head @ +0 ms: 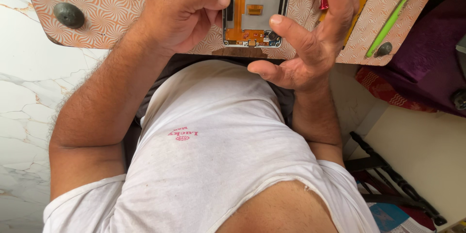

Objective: The person handles a disassembled smartphone, removing the battery and inspecting the internal chassis and ribbon cables. They manipulate the device's frame and screen assembly, turning it over to check different sides and components. The person places the battery and chassis parts on the table while continuing to handle the phone's body.

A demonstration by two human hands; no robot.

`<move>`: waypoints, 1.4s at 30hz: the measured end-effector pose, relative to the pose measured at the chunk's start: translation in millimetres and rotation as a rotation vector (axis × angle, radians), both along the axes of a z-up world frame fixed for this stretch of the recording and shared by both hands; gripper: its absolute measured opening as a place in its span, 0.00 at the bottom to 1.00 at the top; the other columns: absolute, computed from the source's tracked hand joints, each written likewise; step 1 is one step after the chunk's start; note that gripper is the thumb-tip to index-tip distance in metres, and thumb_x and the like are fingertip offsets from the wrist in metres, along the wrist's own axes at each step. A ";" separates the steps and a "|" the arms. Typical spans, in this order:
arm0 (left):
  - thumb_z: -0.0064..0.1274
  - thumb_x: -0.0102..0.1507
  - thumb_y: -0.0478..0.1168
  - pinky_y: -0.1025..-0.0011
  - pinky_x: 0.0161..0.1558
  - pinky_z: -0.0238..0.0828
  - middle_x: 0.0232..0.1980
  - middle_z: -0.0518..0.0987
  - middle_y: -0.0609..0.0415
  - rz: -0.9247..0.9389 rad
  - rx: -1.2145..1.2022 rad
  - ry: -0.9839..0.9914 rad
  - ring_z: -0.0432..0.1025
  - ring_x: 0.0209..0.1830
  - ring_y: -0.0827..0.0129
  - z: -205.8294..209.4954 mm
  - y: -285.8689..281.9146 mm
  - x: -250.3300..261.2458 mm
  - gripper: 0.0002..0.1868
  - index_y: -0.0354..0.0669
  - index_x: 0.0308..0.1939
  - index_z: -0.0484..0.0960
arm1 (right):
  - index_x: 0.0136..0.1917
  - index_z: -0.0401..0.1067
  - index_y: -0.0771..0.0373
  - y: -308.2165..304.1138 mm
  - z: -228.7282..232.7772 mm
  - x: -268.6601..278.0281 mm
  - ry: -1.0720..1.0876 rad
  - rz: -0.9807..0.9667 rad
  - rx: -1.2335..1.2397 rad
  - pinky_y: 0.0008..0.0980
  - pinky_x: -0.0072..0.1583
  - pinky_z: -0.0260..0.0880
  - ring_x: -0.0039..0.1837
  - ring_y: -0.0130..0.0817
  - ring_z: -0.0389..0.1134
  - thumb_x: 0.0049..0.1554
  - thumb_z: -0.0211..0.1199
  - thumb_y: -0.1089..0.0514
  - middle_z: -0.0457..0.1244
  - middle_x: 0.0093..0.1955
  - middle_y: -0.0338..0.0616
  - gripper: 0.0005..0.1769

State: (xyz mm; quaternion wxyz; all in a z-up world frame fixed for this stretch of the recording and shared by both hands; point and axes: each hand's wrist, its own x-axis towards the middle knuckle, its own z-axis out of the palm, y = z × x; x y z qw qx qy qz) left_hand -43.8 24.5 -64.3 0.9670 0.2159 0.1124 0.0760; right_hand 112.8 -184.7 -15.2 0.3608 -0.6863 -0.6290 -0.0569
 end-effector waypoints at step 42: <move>0.52 0.65 0.22 0.70 0.34 0.73 0.32 0.76 0.49 -0.028 0.059 -0.004 0.70 0.25 0.67 -1.0 -1.6 1.6 0.07 0.33 0.32 0.77 | 0.61 0.78 0.54 5.4 8.2 -2.3 0.039 0.023 -0.022 0.61 0.76 0.51 0.77 0.58 0.50 0.54 0.50 0.14 0.50 0.76 0.62 0.47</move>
